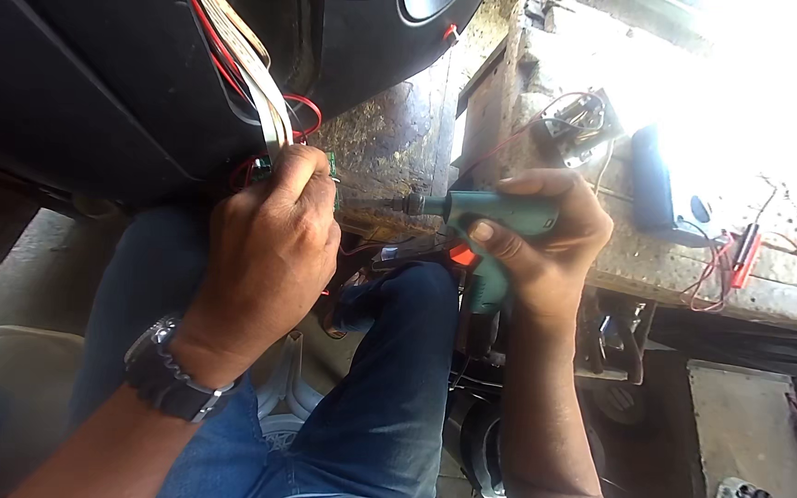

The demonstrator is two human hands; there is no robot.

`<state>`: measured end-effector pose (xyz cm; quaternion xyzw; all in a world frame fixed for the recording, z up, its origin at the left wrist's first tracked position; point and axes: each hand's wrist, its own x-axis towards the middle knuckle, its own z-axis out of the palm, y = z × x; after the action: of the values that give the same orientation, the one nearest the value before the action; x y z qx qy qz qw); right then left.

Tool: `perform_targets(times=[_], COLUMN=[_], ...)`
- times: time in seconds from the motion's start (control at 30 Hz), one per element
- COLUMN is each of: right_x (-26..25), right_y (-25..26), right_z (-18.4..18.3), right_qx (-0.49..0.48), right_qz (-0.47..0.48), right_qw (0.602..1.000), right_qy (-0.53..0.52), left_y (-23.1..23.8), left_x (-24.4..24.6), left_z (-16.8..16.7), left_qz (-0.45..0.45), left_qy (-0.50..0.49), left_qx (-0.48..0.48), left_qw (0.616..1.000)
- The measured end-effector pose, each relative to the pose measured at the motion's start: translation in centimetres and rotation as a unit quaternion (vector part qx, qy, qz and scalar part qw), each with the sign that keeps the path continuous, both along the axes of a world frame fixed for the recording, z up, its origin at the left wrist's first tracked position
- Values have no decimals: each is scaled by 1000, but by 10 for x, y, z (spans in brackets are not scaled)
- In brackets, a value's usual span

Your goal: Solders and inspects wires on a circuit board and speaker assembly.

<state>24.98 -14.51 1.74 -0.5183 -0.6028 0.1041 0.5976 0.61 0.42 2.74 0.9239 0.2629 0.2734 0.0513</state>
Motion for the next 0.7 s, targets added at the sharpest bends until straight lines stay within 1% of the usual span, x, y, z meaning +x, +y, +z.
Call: perform_targets(times=[0.7], right_x=[0], right_y=[2], right_z=[1], right_qx=[7], right_qz=[2], right_qw=[1000], right_qy=[-13], left_y=[-1], left_x=[1], left_z=[-1], left_qz=[6], left_qy=[0], left_qx=[1], left_qw=[1000])
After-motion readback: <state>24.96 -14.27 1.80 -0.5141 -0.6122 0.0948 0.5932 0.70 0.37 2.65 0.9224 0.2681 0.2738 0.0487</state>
